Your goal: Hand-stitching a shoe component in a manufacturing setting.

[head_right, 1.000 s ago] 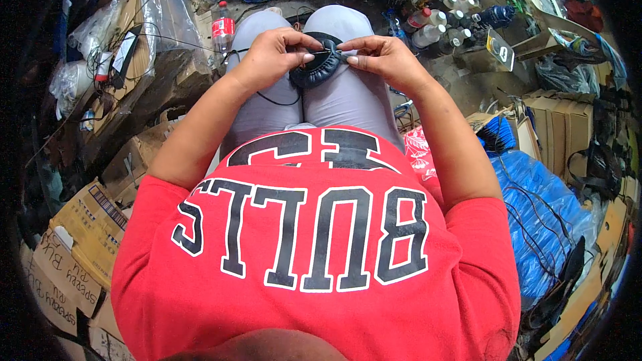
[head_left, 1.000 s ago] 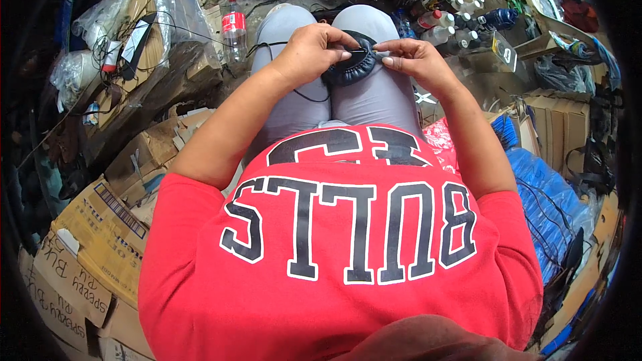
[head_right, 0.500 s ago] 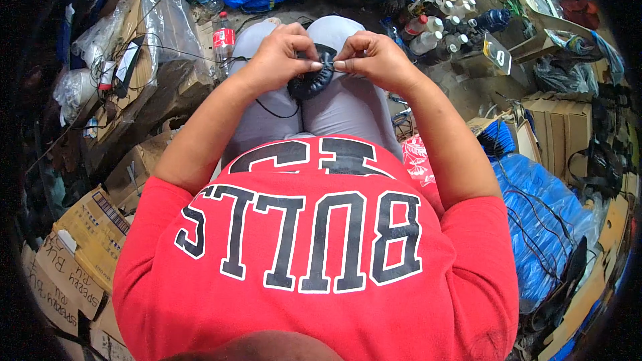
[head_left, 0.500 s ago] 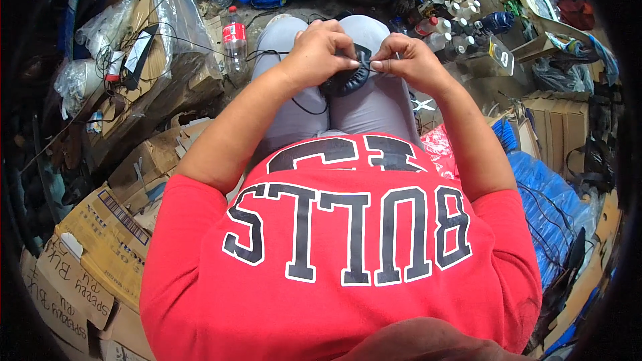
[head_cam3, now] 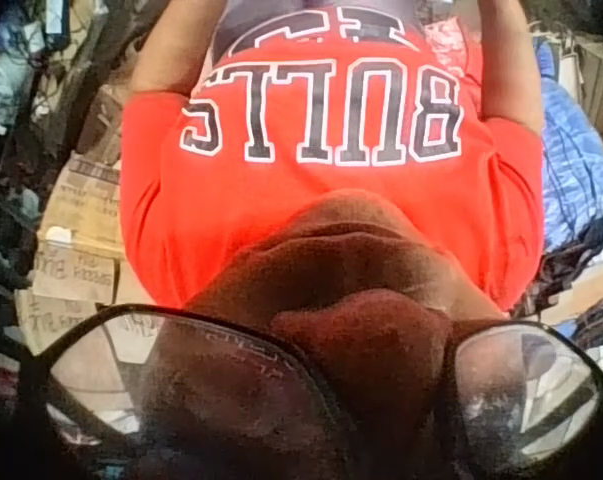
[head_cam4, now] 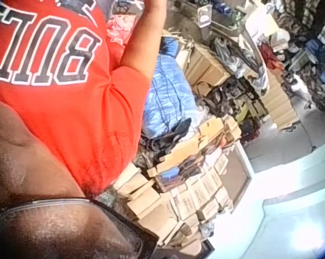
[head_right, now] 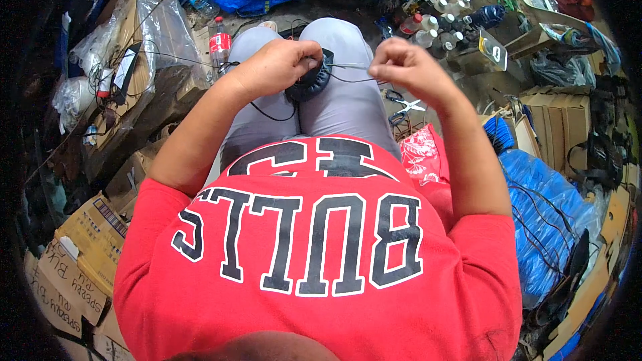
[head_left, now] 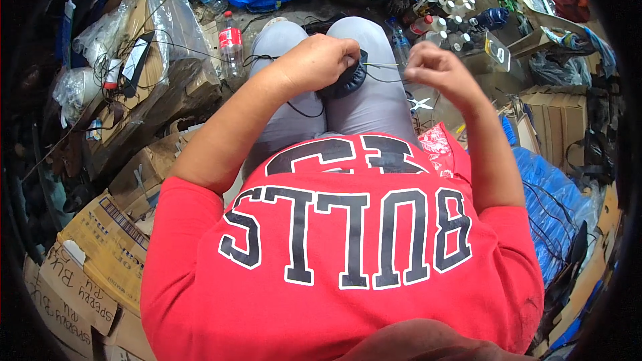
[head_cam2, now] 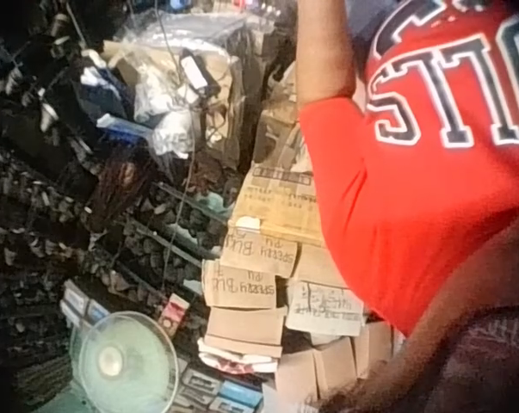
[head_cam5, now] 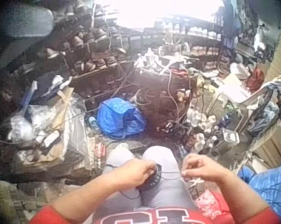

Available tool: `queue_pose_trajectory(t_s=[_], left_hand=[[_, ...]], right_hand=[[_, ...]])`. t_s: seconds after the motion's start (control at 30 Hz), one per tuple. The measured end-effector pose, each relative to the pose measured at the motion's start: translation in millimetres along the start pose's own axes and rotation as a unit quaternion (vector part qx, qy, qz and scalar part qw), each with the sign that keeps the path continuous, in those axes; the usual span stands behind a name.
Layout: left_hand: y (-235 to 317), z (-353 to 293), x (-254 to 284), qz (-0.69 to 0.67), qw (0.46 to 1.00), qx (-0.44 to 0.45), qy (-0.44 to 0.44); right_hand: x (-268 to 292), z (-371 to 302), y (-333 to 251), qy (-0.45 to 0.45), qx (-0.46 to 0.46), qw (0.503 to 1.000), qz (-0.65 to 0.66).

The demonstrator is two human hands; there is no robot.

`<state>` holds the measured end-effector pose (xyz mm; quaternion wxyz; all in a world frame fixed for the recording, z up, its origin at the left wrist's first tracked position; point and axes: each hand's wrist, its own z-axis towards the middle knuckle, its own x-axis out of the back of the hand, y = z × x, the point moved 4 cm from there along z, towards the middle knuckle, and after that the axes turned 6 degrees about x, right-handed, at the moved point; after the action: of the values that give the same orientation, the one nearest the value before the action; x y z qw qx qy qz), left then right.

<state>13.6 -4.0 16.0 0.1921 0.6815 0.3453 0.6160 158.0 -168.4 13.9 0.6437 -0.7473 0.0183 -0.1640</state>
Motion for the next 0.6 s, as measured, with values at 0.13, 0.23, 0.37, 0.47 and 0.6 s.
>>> queue_pose_trajectory(t_s=[0.13,0.23,0.37,0.47,0.6], left_hand=[[7,1,-3,0.029,0.997,-0.067,0.004],[8,5,-9,0.034,0.996,-0.082,0.004],[-5,-1,-4,0.022,0.998,-0.054,0.007],[-9,-2,-6,0.017,0.997,-0.075,0.01],[-11,-3,-7,0.054,0.991,-0.12,0.021]], right_hand=[[28,23,-5,0.052,0.024,0.985,-0.163],[37,29,44,0.115,-0.002,0.91,-0.398],[2,24,-29,0.075,0.048,0.94,-0.33],[-36,25,-56,-0.071,0.121,0.877,-0.459],[-59,32,-45,-0.112,0.121,0.837,-0.521]])
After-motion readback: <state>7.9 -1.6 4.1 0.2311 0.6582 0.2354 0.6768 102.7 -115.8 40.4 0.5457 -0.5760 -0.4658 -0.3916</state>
